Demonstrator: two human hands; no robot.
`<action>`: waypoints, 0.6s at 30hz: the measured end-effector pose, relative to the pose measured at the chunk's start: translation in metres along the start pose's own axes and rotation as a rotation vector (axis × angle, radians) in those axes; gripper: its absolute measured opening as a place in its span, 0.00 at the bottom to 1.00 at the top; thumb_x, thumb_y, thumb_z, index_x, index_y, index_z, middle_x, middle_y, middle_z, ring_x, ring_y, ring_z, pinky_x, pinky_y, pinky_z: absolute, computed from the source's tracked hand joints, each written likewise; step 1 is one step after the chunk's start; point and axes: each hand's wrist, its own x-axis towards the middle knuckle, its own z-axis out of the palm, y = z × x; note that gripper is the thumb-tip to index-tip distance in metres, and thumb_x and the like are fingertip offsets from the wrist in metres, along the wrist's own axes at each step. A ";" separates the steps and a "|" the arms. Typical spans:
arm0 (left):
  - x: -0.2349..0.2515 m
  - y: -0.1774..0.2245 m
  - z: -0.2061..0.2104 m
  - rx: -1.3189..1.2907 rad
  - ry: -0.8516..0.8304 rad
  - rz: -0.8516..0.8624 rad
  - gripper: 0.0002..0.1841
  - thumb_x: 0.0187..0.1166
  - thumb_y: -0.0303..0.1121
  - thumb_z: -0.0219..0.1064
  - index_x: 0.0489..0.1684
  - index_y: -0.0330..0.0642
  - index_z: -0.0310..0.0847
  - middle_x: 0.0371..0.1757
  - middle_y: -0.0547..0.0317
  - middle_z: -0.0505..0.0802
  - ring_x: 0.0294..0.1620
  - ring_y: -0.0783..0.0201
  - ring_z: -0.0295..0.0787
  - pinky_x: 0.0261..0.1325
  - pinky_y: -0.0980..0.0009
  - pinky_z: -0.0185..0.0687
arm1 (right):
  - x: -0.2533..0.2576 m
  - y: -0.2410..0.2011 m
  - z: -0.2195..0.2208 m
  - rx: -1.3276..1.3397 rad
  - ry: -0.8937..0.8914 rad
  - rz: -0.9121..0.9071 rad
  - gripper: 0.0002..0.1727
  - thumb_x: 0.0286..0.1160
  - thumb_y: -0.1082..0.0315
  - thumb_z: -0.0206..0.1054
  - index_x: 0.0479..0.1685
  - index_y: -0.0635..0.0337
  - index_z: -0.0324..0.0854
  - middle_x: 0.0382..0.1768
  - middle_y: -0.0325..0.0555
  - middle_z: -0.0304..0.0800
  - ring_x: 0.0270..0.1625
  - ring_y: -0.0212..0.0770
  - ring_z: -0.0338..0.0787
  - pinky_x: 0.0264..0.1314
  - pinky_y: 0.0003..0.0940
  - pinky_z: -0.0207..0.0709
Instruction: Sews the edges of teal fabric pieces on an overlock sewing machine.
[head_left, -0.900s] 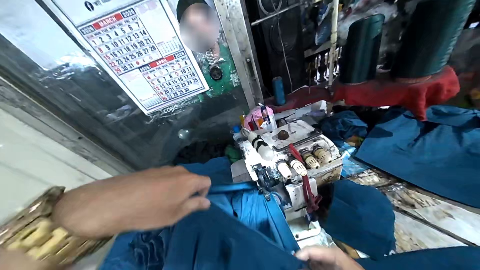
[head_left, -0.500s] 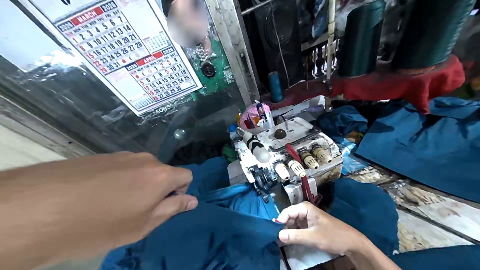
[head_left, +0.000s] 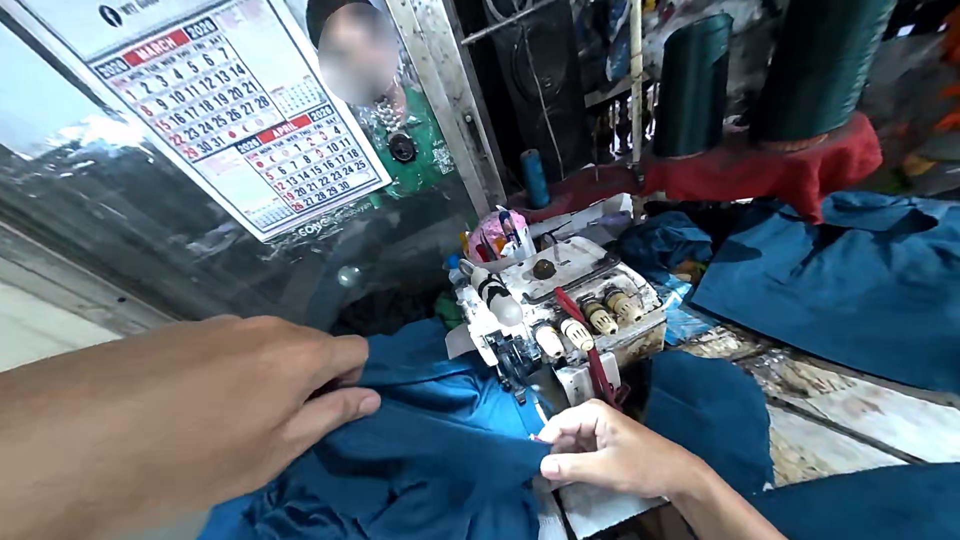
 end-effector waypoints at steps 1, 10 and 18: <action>0.001 0.001 0.001 0.005 0.012 0.017 0.22 0.82 0.66 0.51 0.29 0.66 0.81 0.19 0.77 0.82 0.20 0.73 0.83 0.19 0.63 0.80 | -0.001 0.000 0.000 0.007 0.002 0.004 0.12 0.82 0.66 0.70 0.55 0.65 0.88 0.41 0.46 0.95 0.44 0.39 0.95 0.53 0.38 0.91; 0.015 0.016 0.018 -0.246 -0.014 0.130 0.19 0.81 0.64 0.58 0.29 0.66 0.83 0.18 0.82 0.80 0.16 0.81 0.76 0.16 0.75 0.74 | -0.002 0.000 0.001 0.017 0.016 0.027 0.13 0.84 0.67 0.68 0.57 0.65 0.87 0.45 0.47 0.96 0.47 0.42 0.96 0.54 0.40 0.93; 0.040 0.036 0.054 -0.389 -0.010 0.111 0.18 0.84 0.61 0.58 0.31 0.65 0.84 0.22 0.80 0.81 0.21 0.79 0.77 0.23 0.74 0.76 | -0.006 -0.002 -0.001 0.050 0.016 0.061 0.14 0.86 0.66 0.66 0.60 0.65 0.87 0.48 0.50 0.97 0.48 0.46 0.98 0.52 0.43 0.94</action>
